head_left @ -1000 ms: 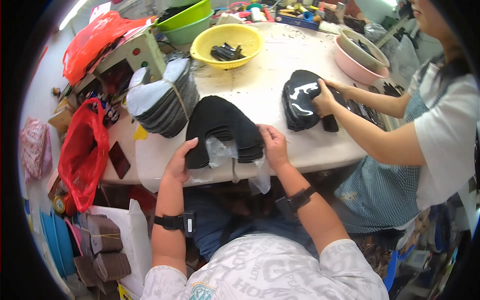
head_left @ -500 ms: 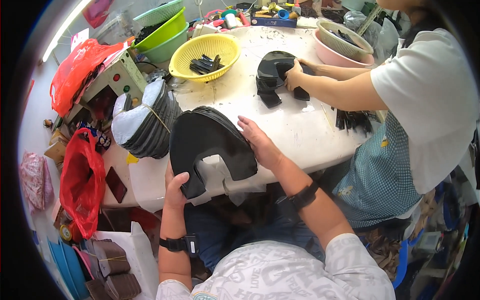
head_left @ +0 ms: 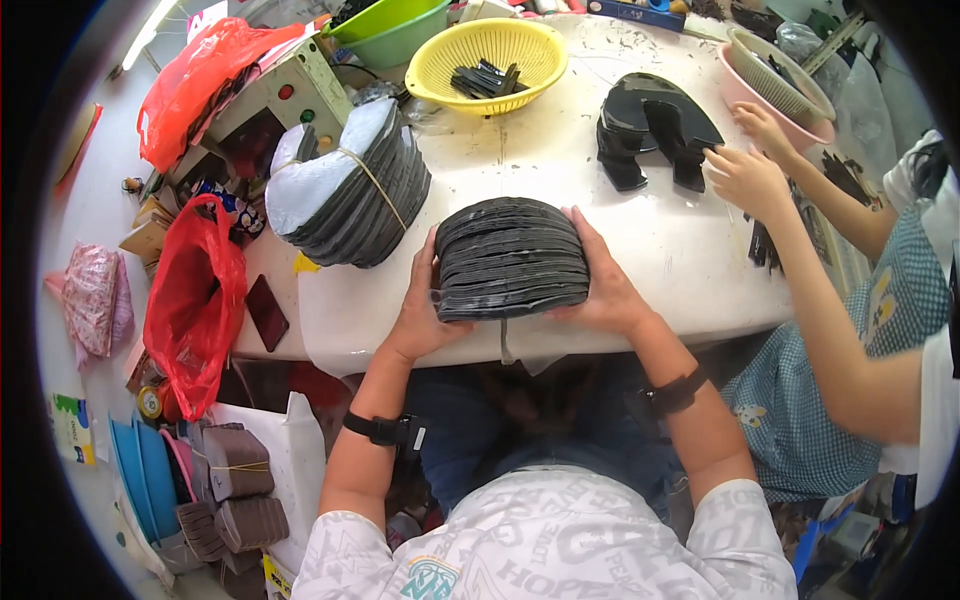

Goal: The recorder is sorting and counting stacks of black shoe heel or upper components at a manufacturing workbench.

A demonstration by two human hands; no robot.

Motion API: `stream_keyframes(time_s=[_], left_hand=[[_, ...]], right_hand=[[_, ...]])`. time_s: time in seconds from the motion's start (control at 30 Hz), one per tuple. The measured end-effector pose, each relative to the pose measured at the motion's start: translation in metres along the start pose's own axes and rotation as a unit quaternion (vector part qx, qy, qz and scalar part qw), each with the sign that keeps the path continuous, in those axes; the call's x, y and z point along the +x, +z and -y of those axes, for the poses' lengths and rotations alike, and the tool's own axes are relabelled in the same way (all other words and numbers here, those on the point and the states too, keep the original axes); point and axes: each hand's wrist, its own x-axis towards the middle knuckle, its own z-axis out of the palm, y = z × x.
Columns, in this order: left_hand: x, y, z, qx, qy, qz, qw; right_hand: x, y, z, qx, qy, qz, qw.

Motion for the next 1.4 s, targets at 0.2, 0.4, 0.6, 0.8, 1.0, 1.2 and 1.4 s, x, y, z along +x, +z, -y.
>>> stream_keyframes(time_s=[0.2, 0.4, 0.6, 0.8, 1.0, 1.2, 1.4], left_hand=[[0.001, 0.004, 0.006, -0.012, -0.022, -0.006, 1.0], [0.002, 0.006, 0.014, -0.047, -0.072, 0.0, 0.996], [0.004, 0.001, 0.013, -0.057, -0.143, 0.02, 0.988], [0.005, -0.001, 0.013, 0.004, -0.119, 0.017, 0.993], [0.006, 0.0, 0.01, -0.025, -0.119, 0.001, 0.993], [0.009, -0.001, 0.002, -0.065, -0.168, 0.003, 0.984], [0.003, 0.003, 0.009, -0.064, -0.144, -0.05, 0.986]], right_hand=[[-0.002, 0.004, 0.0, 0.022, 0.078, -0.004, 0.997], [0.003, 0.009, 0.005, 0.03, 0.118, -0.028, 0.992], [0.009, -0.004, 0.018, -0.021, 0.138, 0.003, 0.99], [-0.015, -0.019, 0.016, -0.168, 0.114, 0.057, 0.977], [-0.026, -0.013, 0.007, -0.23, 0.057, 0.038, 0.971], [-0.039, -0.011, 0.008, -0.246, 0.03, -0.054, 0.967], [-0.035, -0.004, 0.012, -0.238, -0.024, -0.053, 0.97]])
